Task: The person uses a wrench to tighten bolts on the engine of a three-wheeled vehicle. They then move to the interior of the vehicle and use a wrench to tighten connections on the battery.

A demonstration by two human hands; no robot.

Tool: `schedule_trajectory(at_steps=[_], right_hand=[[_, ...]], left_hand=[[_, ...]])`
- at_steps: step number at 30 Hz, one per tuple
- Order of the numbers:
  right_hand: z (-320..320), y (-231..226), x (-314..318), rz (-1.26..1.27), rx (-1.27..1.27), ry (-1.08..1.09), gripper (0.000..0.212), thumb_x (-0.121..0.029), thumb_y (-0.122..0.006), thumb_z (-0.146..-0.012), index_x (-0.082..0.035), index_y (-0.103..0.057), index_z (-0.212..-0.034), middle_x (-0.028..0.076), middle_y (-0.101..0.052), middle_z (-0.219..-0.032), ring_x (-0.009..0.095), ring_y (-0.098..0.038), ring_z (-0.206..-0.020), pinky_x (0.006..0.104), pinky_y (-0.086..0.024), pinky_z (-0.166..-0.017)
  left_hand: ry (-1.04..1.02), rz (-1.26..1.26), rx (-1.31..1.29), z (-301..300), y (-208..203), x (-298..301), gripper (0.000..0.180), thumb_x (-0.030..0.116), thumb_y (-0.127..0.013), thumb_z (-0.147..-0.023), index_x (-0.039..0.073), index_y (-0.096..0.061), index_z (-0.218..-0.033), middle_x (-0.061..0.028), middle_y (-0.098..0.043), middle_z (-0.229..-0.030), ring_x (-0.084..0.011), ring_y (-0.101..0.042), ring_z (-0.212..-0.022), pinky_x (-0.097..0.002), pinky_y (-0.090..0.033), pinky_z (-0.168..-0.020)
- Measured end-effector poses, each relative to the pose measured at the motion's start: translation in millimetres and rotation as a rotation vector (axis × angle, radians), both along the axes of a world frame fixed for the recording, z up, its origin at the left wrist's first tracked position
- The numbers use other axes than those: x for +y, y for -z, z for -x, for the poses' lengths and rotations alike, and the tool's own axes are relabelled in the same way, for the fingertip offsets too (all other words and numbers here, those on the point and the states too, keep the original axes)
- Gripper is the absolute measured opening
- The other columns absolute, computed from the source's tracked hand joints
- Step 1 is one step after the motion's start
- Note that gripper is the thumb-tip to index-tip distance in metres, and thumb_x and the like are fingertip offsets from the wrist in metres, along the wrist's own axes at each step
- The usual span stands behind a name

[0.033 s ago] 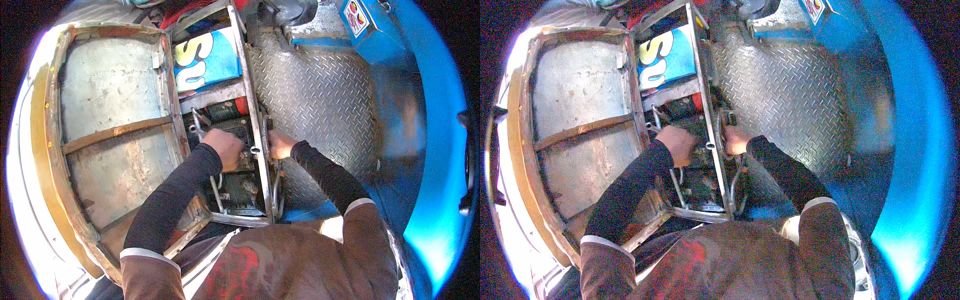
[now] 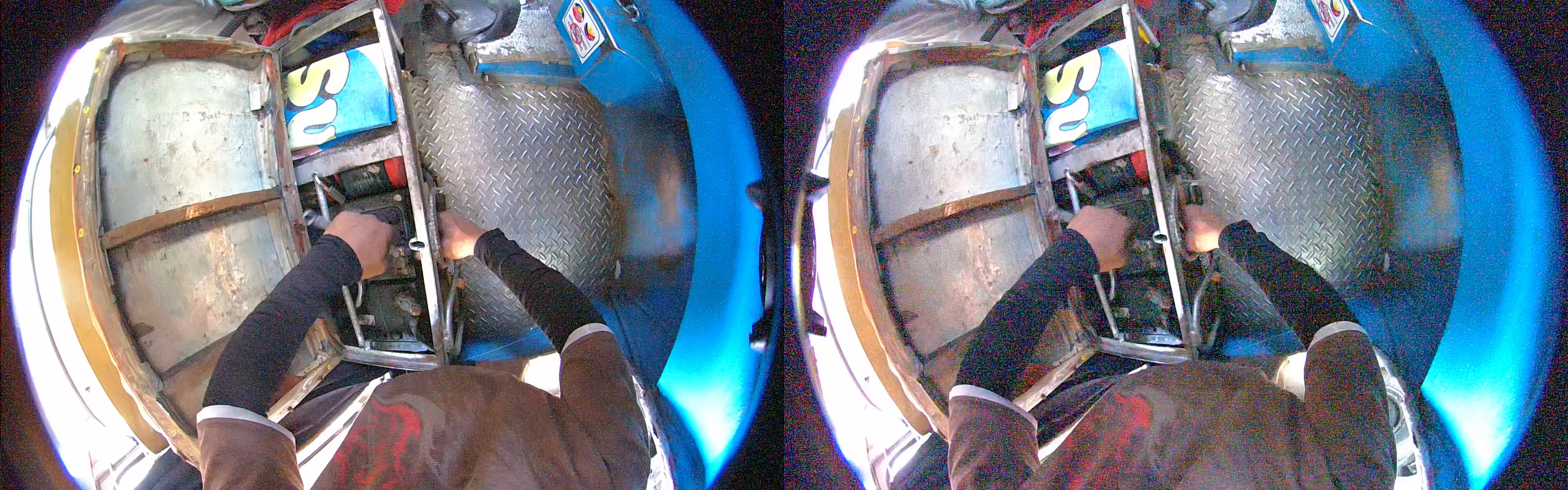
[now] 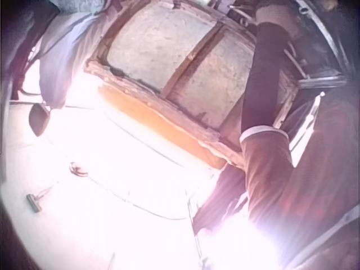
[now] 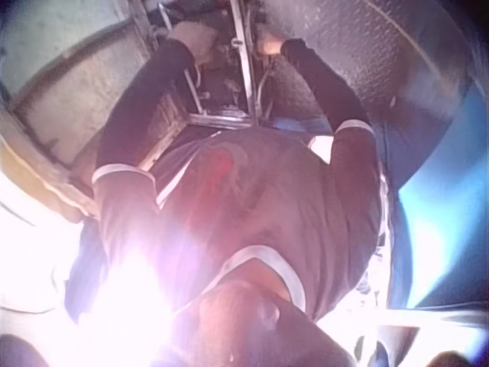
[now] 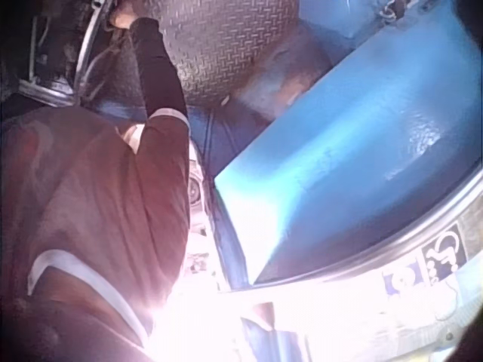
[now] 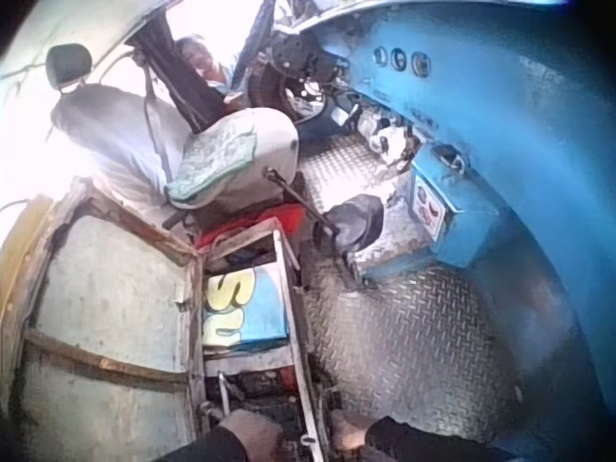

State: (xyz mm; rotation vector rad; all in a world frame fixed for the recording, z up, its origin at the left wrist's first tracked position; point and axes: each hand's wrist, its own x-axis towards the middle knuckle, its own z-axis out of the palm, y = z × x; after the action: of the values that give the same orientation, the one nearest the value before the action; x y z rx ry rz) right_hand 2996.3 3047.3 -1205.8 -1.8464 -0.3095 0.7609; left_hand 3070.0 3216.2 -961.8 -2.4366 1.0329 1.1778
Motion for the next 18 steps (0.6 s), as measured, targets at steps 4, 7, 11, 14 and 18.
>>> schedule_trajectory(at_steps=[4,7,11,14,18], right_hand=[[2,-13,-1,0.034,-0.022,-0.011,0.031,-0.012,-0.067,-0.07,0.008,-0.065,-0.094,0.031,-0.068,-0.094,0.045,-0.068,-0.091,0.0519,-0.054,-0.074],[-9,-43,-3,0.003,0.02,-0.066,0.03,-0.012,-0.067,-0.07,0.007,-0.066,-0.094,0.031,-0.068,-0.093,0.045,-0.068,-0.091,0.0523,-0.054,-0.075],[-8,-37,-7,0.046,-0.008,-0.028,0.031,-0.013,-0.068,-0.07,0.006,-0.067,-0.094,0.029,-0.068,-0.091,0.045,-0.068,-0.089,0.0521,-0.055,-0.074],[-9,-31,-5,0.063,-0.031,-0.025,0.03,-0.013,-0.068,-0.07,0.006,-0.067,-0.093,0.029,-0.068,-0.091,0.045,-0.068,-0.088,0.0519,-0.055,-0.073],[-12,-59,-7,0.014,0.016,-0.046,0.027,-0.013,-0.068,-0.069,0.006,-0.065,-0.089,0.029,-0.068,-0.089,0.046,-0.067,-0.087,0.0526,-0.055,-0.072]], left_hand=[[-0.651,0.045,0.0,36,34,24,0.039,0.036,-0.065,-0.09,-0.002,-0.069,-0.098,-0.028,-0.069,-0.096,-0.0444,-0.067,-0.093,-0.0521,-0.053,-0.085],[-0.931,0.171,-0.07,62,53,35,0.038,0.034,-0.068,-0.09,-0.001,-0.069,-0.106,-0.0269,-0.069,-0.103,-0.0427,-0.066,-0.101,-0.048,-0.052,-0.09],[-1.034,0.272,-0.114,72,63,33,0.039,0.028,-0.07,-0.09,0.0,-0.065,-0.116,-0.0206,-0.072,-0.105,-0.0395,-0.068,-0.1,-0.0443,-0.052,-0.091],[-1.109,0.251,-0.043,72,75,39,0.039,0.027,-0.07,-0.09,0.0,-0.064,-0.118,-0.0186,-0.071,-0.109,-0.0384,-0.067,-0.104,-0.0429,-0.051,-0.094],[-1.288,0.199,-0.032,81,78,38,0.039,0.027,-0.07,-0.089,0.0,-0.065,-0.117,-0.0213,-0.071,-0.109,-0.0386,-0.067,-0.101,-0.0425,-0.052,-0.092]])
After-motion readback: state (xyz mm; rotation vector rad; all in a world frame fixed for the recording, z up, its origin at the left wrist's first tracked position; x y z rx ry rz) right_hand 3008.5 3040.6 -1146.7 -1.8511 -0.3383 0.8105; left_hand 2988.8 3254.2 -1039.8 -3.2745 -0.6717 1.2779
